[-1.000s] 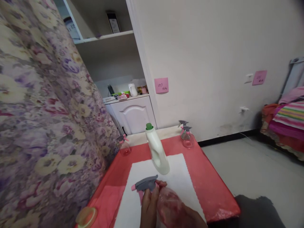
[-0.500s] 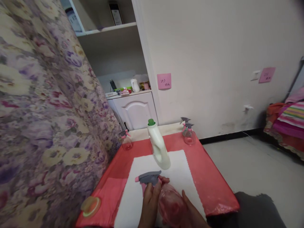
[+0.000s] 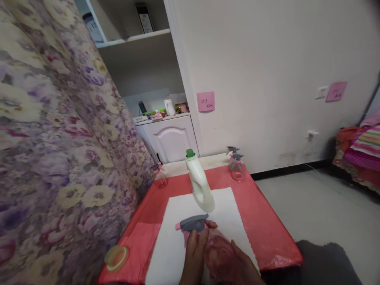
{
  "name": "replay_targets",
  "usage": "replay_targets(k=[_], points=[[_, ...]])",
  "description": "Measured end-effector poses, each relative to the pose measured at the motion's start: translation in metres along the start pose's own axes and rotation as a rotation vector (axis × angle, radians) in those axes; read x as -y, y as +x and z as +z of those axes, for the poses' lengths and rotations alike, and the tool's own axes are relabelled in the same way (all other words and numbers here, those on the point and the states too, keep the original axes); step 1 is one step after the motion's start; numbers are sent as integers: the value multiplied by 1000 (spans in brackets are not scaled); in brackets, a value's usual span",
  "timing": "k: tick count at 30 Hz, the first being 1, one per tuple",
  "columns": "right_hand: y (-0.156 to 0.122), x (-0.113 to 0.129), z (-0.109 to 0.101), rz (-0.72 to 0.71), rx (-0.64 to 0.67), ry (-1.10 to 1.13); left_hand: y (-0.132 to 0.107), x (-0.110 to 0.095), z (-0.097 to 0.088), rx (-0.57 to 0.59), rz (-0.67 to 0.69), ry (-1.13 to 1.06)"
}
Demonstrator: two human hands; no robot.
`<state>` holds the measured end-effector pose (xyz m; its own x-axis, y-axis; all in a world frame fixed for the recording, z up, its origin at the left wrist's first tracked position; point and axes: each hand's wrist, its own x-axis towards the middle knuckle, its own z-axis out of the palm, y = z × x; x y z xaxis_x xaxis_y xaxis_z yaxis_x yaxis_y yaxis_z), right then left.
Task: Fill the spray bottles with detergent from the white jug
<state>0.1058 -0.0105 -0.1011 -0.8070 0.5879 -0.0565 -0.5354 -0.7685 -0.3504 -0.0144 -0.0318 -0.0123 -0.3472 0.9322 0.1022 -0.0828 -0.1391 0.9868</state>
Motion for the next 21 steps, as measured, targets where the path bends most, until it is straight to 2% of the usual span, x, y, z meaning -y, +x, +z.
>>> replay_targets(k=[4,7,11,13,15,17,21], points=[[1,-2,-2,-42,-6,-32,2,5,-5,42,50,35],[1,-3,-6,-22,16,-22,4,15,-8,93,88,67],[-4,1,-9,-53,70,-30,5,28,-11,196,103,131],[-5,4,-10,-73,61,-80,5,30,-11,187,92,125],[-3,7,-14,-125,3,-157,6,27,-10,147,74,100],[2,8,-22,-216,-81,-282,8,23,-10,179,62,106],[12,7,-44,-508,-320,-612,18,16,-10,243,84,180]])
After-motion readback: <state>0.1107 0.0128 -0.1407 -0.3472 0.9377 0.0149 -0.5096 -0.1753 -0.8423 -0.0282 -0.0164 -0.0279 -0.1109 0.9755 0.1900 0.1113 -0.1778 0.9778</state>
